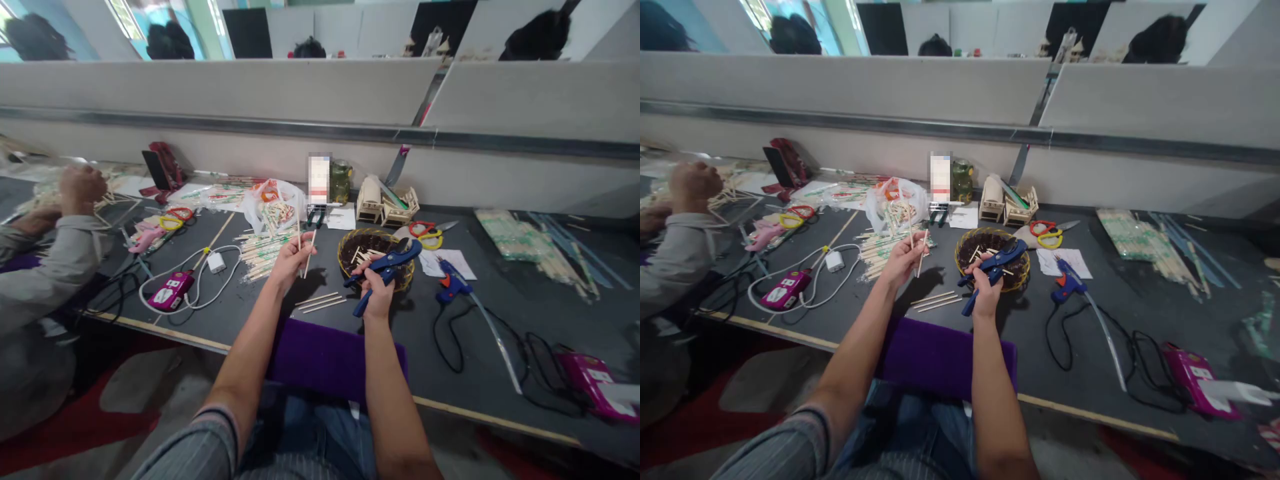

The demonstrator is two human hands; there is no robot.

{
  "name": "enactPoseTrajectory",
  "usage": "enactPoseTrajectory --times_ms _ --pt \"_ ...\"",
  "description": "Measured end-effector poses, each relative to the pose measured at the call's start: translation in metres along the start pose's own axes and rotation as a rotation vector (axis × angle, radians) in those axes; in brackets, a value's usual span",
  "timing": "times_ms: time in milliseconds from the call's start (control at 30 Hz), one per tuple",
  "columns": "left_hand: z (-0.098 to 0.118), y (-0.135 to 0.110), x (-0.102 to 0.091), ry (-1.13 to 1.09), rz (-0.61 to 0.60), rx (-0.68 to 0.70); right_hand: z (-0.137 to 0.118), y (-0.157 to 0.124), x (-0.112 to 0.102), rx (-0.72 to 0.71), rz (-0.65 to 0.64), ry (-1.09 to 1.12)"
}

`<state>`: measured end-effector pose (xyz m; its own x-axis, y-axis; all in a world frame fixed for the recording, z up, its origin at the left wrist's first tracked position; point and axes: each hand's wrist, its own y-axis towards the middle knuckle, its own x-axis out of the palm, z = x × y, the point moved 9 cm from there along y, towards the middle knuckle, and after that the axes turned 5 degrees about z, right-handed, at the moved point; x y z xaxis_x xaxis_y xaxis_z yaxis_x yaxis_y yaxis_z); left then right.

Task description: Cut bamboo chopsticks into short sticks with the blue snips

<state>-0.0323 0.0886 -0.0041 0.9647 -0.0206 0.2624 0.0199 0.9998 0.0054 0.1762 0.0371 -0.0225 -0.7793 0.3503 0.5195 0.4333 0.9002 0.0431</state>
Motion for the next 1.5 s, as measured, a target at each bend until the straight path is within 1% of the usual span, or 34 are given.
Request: enactPoseTrajectory --times_ms 100,200,267,367,433,500,567,667,733,833,933,1000,1067,1200,1367,1500 --pt "-0.016 0.005 -0.006 -0.202 0.049 -0.067 0.006 -0.004 0.007 0.020 -0.066 -0.020" --pt "-0.029 0.004 -0.020 -0.281 0.141 -0.114 0.009 -0.008 0.014 0.020 -0.117 -0.040" --pt "-0.034 0.004 -0.027 -0.320 0.180 -0.139 0.011 -0.010 0.016 0.029 -0.136 -0.060" --pt "-0.042 0.005 -0.031 -0.376 0.199 -0.210 0.016 -0.013 0.019 0.052 -0.161 -0.082" --pt "-0.047 0.006 -0.029 -0.414 0.183 -0.260 0.019 -0.013 0.019 0.064 -0.171 -0.086" --pt "-0.047 0.006 -0.026 -0.447 0.159 -0.274 0.021 -0.014 0.020 0.067 -0.179 -0.094" --pt "-0.045 0.005 -0.024 -0.456 0.143 -0.254 0.023 -0.014 0.019 0.072 -0.180 -0.103" --pt "-0.043 0.002 -0.023 -0.403 0.133 -0.212 0.025 -0.015 0.019 0.083 -0.171 -0.119" --pt "-0.045 0.001 -0.024 -0.328 0.145 -0.204 0.025 -0.016 0.019 0.083 -0.167 -0.139" --pt "-0.049 0.000 -0.024 -0.152 0.172 -0.182 0.024 -0.016 0.021 0.067 -0.177 -0.170" --pt "-0.041 0.001 -0.021 0.018 0.190 -0.039 0.023 -0.017 0.022 0.064 -0.191 -0.185" --pt "-0.035 0.000 -0.017 0.083 0.197 0.060 0.024 -0.017 0.022 0.072 -0.194 -0.190" --pt "-0.035 0.000 -0.013 0.123 0.185 0.086 0.024 -0.018 0.022 0.080 -0.195 -0.193" --pt "-0.041 -0.001 -0.004 0.165 0.152 0.073 0.025 -0.019 0.023 0.083 -0.198 -0.201" --pt "-0.040 -0.003 0.003 0.096 0.115 0.171 0.024 -0.019 0.024 0.080 -0.192 -0.201" --pt "-0.037 -0.005 0.003 0.100 0.106 0.217 0.024 -0.020 0.026 0.078 -0.198 -0.202"
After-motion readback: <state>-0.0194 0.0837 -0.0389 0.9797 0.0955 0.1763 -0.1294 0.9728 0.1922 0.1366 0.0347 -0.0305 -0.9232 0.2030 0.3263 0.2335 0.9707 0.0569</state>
